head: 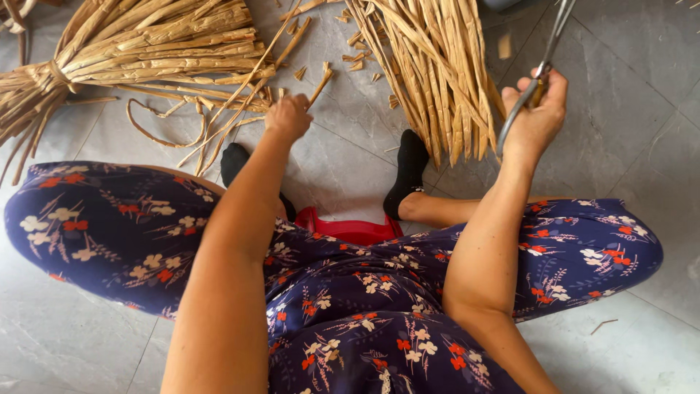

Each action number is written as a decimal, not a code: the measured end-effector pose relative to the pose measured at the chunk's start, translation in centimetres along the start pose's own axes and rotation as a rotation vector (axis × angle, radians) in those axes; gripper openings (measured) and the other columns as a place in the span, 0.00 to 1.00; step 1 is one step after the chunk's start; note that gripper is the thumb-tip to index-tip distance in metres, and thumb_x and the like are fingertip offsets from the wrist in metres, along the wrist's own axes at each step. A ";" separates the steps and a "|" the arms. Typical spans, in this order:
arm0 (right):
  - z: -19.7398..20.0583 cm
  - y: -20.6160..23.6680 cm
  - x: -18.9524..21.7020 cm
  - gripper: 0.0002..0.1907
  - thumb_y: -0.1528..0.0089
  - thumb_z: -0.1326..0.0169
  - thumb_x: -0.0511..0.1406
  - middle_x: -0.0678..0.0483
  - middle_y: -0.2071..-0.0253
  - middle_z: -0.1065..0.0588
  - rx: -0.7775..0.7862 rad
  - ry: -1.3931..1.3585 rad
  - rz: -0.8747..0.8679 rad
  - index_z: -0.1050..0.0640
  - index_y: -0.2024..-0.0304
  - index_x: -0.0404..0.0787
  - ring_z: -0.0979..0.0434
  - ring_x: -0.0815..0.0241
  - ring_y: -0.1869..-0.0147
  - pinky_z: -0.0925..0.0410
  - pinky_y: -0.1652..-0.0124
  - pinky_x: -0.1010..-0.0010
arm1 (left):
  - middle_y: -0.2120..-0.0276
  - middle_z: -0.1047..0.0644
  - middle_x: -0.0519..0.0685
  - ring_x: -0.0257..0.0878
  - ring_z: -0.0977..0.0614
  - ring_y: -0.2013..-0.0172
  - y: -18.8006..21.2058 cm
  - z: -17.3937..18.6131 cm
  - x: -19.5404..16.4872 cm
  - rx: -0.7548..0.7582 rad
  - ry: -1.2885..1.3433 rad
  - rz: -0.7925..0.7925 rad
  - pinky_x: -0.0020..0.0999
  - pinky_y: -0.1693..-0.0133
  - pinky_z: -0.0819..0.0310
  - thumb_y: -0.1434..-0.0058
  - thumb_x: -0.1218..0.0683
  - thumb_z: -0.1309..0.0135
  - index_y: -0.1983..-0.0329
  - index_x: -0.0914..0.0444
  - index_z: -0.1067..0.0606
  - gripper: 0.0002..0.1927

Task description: The person sits cross-legged on a tiled floor and repeatedly picks up dried plant stalks, trims them with shears, and places the trimmed pieces aside. The person handles the stalks one at a time, using the shears to cut off ends or split the stalks, and accumulates a growing pile of trimmed material.

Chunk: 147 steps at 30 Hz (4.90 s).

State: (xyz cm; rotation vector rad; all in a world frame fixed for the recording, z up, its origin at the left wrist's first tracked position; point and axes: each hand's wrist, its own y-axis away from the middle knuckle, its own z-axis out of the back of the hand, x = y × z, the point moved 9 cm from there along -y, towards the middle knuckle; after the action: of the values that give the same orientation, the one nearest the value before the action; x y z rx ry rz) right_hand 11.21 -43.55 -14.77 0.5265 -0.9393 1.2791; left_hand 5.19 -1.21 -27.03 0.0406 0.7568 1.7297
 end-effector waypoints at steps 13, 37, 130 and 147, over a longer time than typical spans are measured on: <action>-12.3 5.1 6.2 0.21 0.40 0.38 0.26 0.48 0.55 0.18 0.378 -0.570 -0.288 0.27 0.46 0.41 0.16 0.62 0.51 0.22 0.56 0.76 | 0.64 0.15 0.46 0.40 0.14 0.64 0.6 2.7 -6.6 -0.058 0.468 -0.158 0.38 0.60 0.20 0.41 0.49 0.37 0.55 0.56 0.19 0.13; -6.4 9.0 20.8 0.19 0.37 0.33 0.34 0.55 0.67 0.24 0.560 -0.926 -0.156 0.24 0.47 0.36 0.28 0.67 0.70 0.38 0.72 0.79 | 0.68 0.21 0.46 0.29 0.26 0.75 14.9 19.2 -18.1 -0.216 0.684 -0.670 0.26 0.73 0.30 0.33 0.51 0.35 0.57 0.62 0.16 0.09; -4.7 10.3 15.7 0.18 0.35 0.40 0.40 0.48 0.69 0.23 1.014 -1.141 -0.277 0.29 0.48 0.39 0.25 0.63 0.71 0.31 0.69 0.74 | 0.62 0.31 0.45 0.37 0.22 0.65 27.7 18.9 -23.8 -0.752 0.397 -1.226 0.34 0.67 0.27 0.36 0.59 0.47 0.53 0.57 0.32 0.10; 1.9 4.4 13.1 0.18 0.33 0.41 0.25 0.45 0.60 0.21 0.408 -0.458 -0.085 0.32 0.44 0.35 0.20 0.60 0.61 0.27 0.58 0.74 | 0.64 0.26 0.46 0.44 0.21 0.63 24.3 12.3 -22.6 -0.544 0.691 -1.182 0.38 0.63 0.24 0.41 0.52 0.38 0.59 0.57 0.29 0.13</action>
State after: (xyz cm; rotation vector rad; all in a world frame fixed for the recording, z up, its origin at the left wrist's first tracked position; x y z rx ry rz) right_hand 6.56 -36.54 -3.65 1.2037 -1.0164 1.3021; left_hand -3.70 -17.90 2.88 -1.1893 0.5503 0.7021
